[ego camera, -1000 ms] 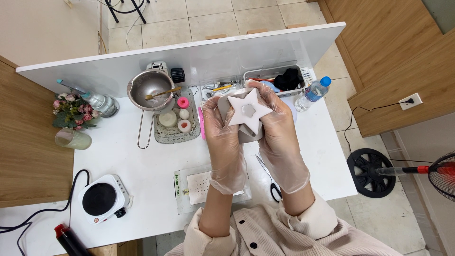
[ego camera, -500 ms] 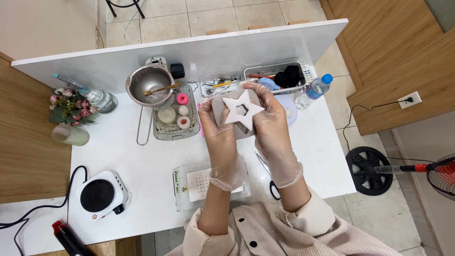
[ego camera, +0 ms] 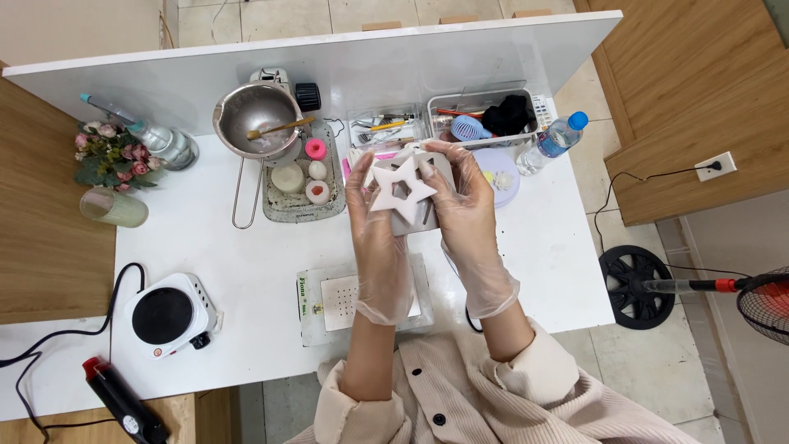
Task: Preparing and demolding wax shapes from silicone molds in a candle studio.
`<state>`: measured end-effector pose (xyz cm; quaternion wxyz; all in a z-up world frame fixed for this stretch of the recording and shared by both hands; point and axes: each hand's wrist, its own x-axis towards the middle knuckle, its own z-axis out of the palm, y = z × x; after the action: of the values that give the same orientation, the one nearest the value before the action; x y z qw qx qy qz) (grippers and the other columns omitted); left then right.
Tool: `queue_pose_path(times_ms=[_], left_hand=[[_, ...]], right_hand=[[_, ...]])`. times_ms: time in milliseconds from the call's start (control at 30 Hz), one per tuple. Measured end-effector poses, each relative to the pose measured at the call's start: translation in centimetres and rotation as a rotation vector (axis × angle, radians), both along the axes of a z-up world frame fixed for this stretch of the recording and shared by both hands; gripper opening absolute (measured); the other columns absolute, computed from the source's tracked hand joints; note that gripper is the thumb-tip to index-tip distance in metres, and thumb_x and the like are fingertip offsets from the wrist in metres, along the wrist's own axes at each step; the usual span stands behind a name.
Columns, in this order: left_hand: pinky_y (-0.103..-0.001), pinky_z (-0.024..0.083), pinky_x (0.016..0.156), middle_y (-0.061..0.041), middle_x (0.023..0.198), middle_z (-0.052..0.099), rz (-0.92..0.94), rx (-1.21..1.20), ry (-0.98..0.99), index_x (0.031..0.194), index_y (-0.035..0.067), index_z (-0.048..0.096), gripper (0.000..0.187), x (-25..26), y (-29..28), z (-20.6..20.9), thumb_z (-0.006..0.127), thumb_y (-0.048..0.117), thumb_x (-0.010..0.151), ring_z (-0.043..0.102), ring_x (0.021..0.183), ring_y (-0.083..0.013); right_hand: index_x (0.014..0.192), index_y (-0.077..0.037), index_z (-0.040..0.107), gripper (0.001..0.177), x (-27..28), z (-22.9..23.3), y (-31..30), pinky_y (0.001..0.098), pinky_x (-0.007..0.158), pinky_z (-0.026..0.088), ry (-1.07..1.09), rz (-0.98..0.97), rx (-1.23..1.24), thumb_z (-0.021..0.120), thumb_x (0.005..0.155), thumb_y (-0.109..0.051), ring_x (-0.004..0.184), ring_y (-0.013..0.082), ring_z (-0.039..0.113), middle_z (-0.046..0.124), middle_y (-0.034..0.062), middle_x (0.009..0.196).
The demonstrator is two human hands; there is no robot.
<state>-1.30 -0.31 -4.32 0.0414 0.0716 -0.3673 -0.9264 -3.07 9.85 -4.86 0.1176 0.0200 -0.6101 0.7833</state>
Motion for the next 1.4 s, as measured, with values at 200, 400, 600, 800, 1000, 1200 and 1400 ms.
queue_pose_path(times_ms=[200,400,600,800,1000,1200,1400], left_hand=[[-0.038,0.049,0.114,-0.011,0.147,0.052,-0.044,0.079,0.117,0.154,0.013,0.039,0.045,0.7,-0.7,-0.6,0.042,0.017,0.109,0.055,0.133,-0.0205],[-0.043,0.049,0.110,-0.015,0.144,0.053,-0.153,0.340,0.090,0.155,0.006,0.039,0.047,0.0,-1.8,-3.3,0.035,0.024,0.111,0.057,0.130,-0.0245],[-0.046,0.045,0.116,-0.018,0.144,0.054,-0.195,0.588,0.091,0.153,0.001,0.040,0.059,-0.3,-3.0,-3.2,0.035,0.040,0.109,0.054,0.134,-0.0308],[-0.050,0.043,0.116,-0.017,0.146,0.051,-0.066,0.481,-0.047,0.149,-0.003,0.043,0.055,-1.6,-5.6,-2.0,0.041,0.036,0.110,0.050,0.137,-0.0310],[-0.046,0.042,0.120,-0.015,0.150,0.050,0.018,0.361,0.102,0.149,0.003,0.048,0.047,-5.4,-10.5,-2.3,0.046,0.028,0.109,0.050,0.139,-0.0268],[-0.046,0.041,0.114,-0.009,0.151,0.050,0.246,0.357,0.022,0.145,0.010,0.050,0.046,-6.8,-16.8,-0.9,0.043,0.031,0.105,0.050,0.137,-0.0223],[-0.047,0.042,0.116,-0.012,0.151,0.052,0.243,0.393,-0.009,0.146,0.006,0.050,0.047,-8.6,-19.0,-4.0,0.043,0.029,0.106,0.051,0.139,-0.0237]], right_hand=[[0.127,-0.001,0.063,0.027,0.1,-1.2,-0.2,0.0270,0.101,0.053,-0.019,0.013,-0.002,0.067,0.101,-0.009,0.115,0.0122,0.062,0.067,0.0070,0.124],[0.129,-0.002,0.063,0.028,0.3,-2.3,-0.3,0.0262,0.102,0.052,0.030,0.007,0.057,0.068,0.102,-0.009,0.115,0.0112,0.061,0.066,0.0065,0.124],[0.127,-0.002,0.063,0.029,-0.7,-2.6,-0.8,0.0266,0.098,0.053,-0.024,-0.005,0.049,0.069,0.100,-0.011,0.111,0.0117,0.062,0.068,0.0062,0.121],[0.126,-0.002,0.063,0.027,-3.4,-3.7,-2.6,0.0268,0.100,0.052,0.038,0.022,0.135,0.070,0.100,-0.010,0.113,0.0122,0.062,0.067,0.0072,0.121],[0.122,-0.003,0.065,0.027,-9.8,-2.1,-6.7,0.0259,0.097,0.052,0.086,0.116,0.270,0.071,0.097,-0.012,0.112,0.0104,0.063,0.070,0.0049,0.118],[0.115,-0.004,0.063,0.027,-17.0,1.9,-13.3,0.0309,0.088,0.055,0.383,0.125,0.702,0.077,0.095,-0.015,0.098,0.0200,0.070,0.070,0.0097,0.105],[0.111,-0.010,0.062,0.019,-23.1,-2.0,-16.6,0.0372,0.077,0.055,1.167,0.259,1.397,0.068,0.092,-0.011,0.093,0.0249,0.068,0.062,0.0084,0.100]])
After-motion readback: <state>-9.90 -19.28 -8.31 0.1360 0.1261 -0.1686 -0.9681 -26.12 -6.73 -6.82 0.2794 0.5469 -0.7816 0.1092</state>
